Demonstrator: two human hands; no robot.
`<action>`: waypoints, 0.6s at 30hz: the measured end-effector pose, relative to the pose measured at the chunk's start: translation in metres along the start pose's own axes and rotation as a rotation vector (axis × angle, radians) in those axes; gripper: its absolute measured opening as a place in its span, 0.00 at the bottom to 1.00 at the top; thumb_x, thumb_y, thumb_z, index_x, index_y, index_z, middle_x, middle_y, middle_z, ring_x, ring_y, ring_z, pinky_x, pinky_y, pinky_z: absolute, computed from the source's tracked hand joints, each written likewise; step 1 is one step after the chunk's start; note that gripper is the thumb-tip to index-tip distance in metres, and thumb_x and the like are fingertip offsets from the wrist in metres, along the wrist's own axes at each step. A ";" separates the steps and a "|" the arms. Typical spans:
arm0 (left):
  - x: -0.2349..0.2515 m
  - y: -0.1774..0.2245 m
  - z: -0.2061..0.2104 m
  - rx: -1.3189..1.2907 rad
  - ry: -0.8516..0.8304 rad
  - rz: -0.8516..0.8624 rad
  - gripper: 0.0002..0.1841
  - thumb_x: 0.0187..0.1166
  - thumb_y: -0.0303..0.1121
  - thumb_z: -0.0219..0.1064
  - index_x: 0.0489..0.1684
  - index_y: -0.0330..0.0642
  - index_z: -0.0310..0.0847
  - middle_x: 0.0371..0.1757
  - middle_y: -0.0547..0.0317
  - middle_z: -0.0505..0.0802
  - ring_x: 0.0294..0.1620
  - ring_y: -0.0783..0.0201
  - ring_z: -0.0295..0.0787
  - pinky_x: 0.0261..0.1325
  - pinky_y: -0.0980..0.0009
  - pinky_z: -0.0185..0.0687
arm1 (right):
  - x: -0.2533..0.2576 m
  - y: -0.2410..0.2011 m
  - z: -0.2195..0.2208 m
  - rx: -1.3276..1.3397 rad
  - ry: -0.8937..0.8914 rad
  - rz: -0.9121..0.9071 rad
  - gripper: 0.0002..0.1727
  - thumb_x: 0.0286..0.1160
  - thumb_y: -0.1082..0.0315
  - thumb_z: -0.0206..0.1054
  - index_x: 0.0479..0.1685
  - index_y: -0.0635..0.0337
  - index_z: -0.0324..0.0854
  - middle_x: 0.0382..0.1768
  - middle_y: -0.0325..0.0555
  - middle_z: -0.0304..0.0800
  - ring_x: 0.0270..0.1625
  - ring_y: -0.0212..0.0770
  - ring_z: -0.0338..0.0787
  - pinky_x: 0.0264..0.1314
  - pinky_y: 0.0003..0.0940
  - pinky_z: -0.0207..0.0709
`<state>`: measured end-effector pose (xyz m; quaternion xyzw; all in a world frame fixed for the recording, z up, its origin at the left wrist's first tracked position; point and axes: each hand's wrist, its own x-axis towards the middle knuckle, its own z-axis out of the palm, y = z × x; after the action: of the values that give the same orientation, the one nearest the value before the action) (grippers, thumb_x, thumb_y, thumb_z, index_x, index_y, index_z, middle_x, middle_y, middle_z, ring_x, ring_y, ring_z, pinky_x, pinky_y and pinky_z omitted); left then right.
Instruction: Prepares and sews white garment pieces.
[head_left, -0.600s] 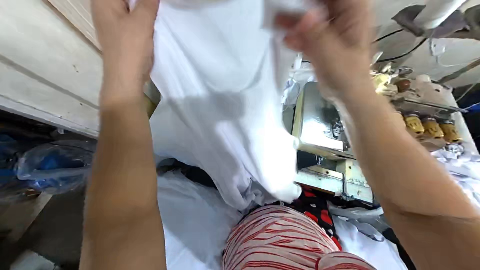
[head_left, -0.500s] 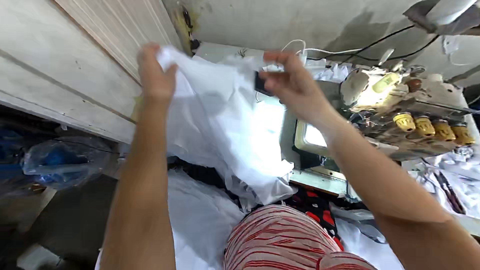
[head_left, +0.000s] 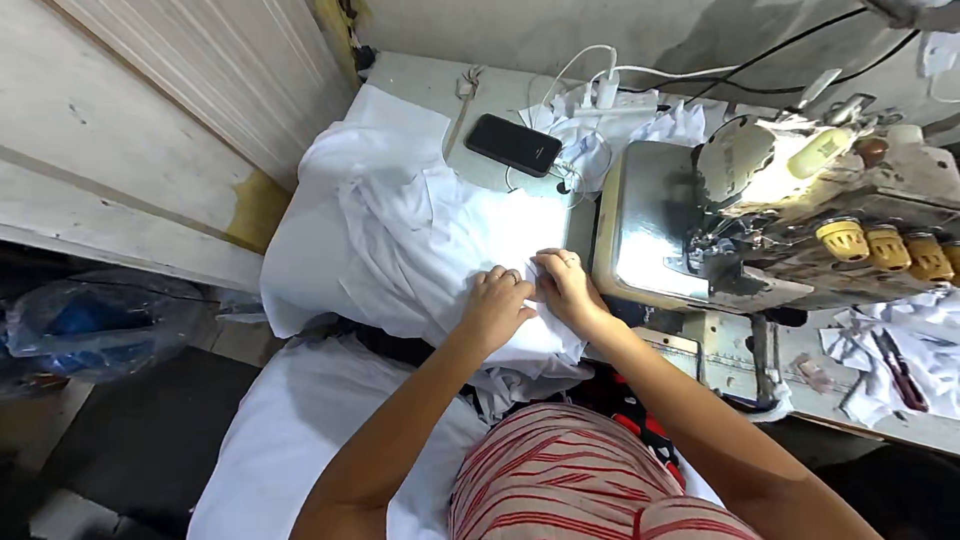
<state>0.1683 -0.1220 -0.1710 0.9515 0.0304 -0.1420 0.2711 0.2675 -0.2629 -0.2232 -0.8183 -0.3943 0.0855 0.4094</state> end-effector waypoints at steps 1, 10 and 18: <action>0.000 0.000 -0.001 -0.011 -0.003 0.000 0.15 0.84 0.40 0.67 0.56 0.40 0.90 0.58 0.43 0.91 0.73 0.41 0.78 0.76 0.40 0.63 | -0.001 0.002 0.002 0.006 0.029 0.007 0.13 0.74 0.80 0.63 0.54 0.72 0.87 0.60 0.67 0.87 0.69 0.64 0.84 0.73 0.55 0.75; -0.024 -0.022 -0.038 -0.370 0.297 0.246 0.07 0.77 0.20 0.66 0.47 0.32 0.87 0.39 0.52 0.94 0.39 0.66 0.91 0.51 0.67 0.88 | -0.004 -0.032 -0.028 0.440 -0.014 0.159 0.10 0.86 0.65 0.62 0.46 0.64 0.82 0.24 0.37 0.82 0.20 0.23 0.77 0.25 0.19 0.73; -0.023 0.034 -0.078 -0.385 0.549 0.467 0.04 0.75 0.28 0.73 0.35 0.36 0.88 0.34 0.59 0.87 0.32 0.75 0.80 0.36 0.82 0.77 | -0.010 -0.072 -0.061 0.787 -0.011 0.122 0.10 0.88 0.70 0.53 0.46 0.55 0.81 0.30 0.28 0.85 0.32 0.20 0.84 0.40 0.18 0.80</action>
<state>0.1707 -0.1098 -0.0835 0.8672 -0.0894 0.1909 0.4511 0.2481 -0.2812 -0.1322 -0.6204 -0.2843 0.2584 0.6838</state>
